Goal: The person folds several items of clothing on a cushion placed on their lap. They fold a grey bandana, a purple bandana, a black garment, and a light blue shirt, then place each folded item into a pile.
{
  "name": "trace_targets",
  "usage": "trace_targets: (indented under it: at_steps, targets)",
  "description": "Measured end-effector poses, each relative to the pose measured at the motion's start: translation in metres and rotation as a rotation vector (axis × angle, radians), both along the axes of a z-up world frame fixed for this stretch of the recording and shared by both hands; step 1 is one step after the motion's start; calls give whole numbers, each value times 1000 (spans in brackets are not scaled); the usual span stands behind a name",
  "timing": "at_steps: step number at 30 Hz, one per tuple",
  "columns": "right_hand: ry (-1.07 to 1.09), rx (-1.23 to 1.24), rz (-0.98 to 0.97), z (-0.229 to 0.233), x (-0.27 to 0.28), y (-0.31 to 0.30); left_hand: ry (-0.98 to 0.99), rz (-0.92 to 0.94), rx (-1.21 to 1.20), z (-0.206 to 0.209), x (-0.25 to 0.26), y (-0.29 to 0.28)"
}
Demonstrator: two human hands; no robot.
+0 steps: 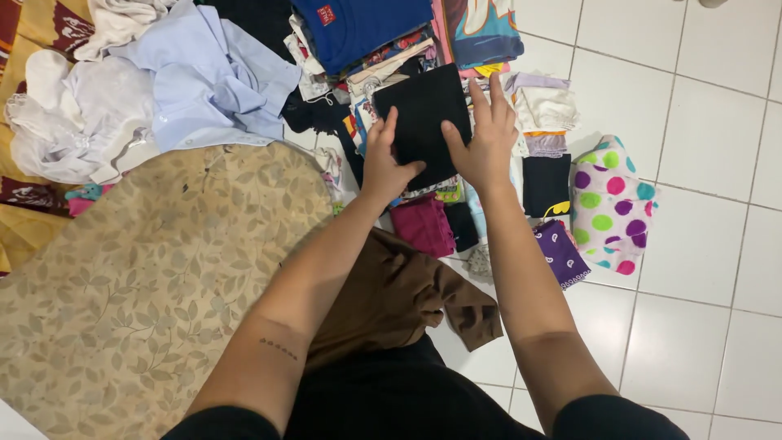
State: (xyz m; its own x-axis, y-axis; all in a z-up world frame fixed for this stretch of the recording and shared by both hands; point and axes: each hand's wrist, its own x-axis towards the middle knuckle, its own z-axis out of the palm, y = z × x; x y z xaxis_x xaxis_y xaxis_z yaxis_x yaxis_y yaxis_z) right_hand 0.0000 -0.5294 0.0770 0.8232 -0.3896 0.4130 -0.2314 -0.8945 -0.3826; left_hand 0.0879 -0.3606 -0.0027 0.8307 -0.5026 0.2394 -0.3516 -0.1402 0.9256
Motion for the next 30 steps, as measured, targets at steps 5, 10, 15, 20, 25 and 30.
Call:
trace_targets:
  at_steps: [5, 10, 15, 20, 25, 30]
  targets:
    - [75, 97, -81, 12, 27, 35, 192, -28, -24, 7, -26, 12]
    - [449, 51, -167, 4, 32, 55, 103, 104, 22, 10, -12, 26]
    - [411, -211, -113, -23, 42, 49, -528, -16, 418, 18, 16, 20]
    - [441, -89, -90, -45, 58, 42, -517, -144, 695, 8, 55, 0]
    - [512, -60, -112, -55, 69, 28, -543, -180, 672, -22, 68, -13]
    - [485, -45, -109, -67, 60, 28, -565, -182, 585, -47, 62, -11]
